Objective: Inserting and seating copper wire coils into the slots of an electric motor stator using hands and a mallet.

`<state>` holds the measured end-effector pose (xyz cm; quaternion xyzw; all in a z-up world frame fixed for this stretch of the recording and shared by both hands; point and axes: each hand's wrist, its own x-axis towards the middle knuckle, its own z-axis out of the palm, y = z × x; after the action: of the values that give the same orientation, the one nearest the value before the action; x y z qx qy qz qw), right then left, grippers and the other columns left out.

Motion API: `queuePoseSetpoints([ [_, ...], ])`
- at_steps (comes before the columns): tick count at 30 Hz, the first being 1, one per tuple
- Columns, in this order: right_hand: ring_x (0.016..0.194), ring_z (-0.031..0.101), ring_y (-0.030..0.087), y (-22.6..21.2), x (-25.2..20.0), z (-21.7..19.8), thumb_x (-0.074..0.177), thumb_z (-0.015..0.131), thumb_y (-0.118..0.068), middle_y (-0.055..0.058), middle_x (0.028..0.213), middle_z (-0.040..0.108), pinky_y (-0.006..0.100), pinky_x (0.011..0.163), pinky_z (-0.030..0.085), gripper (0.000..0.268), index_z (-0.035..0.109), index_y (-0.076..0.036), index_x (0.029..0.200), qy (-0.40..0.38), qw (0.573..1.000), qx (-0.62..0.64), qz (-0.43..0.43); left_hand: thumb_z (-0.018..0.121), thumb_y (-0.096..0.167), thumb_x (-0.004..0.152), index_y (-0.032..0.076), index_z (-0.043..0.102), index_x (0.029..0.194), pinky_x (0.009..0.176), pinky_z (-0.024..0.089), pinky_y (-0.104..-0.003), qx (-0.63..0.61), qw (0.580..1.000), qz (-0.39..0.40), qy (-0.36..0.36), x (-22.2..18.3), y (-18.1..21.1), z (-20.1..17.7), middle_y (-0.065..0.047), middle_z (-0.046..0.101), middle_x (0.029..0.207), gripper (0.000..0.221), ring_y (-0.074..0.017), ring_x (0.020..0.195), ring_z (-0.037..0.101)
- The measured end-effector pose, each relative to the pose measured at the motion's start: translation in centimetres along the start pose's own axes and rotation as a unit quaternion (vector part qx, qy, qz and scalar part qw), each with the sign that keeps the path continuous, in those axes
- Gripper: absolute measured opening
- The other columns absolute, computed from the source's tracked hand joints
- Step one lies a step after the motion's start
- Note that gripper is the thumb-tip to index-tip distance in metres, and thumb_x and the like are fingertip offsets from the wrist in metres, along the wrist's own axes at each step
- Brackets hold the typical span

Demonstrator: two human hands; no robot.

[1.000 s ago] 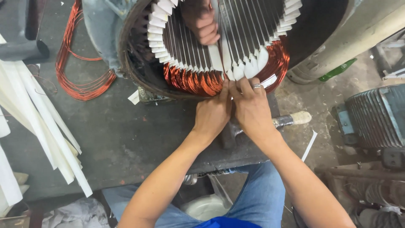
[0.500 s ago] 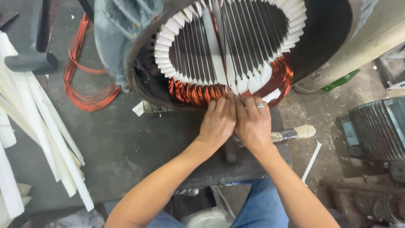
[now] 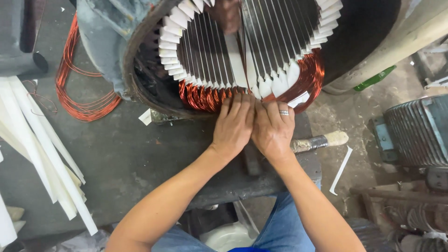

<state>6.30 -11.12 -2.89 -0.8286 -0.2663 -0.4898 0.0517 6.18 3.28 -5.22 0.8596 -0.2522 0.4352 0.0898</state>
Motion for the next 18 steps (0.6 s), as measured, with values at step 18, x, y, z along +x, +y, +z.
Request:
queuePoseSetpoints([
  [18, 0.084, 0.060, 0.035, -0.2, 2.3, -0.3, 0.098, 0.061, -0.006, 0.012, 0.090, 0.059, 0.044, 0.073, 0.045, 0.018, 0.077, 0.001, 0.101, -0.049, 0.998, 0.036, 0.031, 0.056, 0.008, 0.106, -0.009, 0.064, 0.143, 0.106, 0.047, -0.052, -0.084, 0.996, -0.035, -0.002, -1.0, -0.9, 1.1, -0.028, 0.065, 0.139, 0.042, -0.0414, 0.126, 0.061],
])
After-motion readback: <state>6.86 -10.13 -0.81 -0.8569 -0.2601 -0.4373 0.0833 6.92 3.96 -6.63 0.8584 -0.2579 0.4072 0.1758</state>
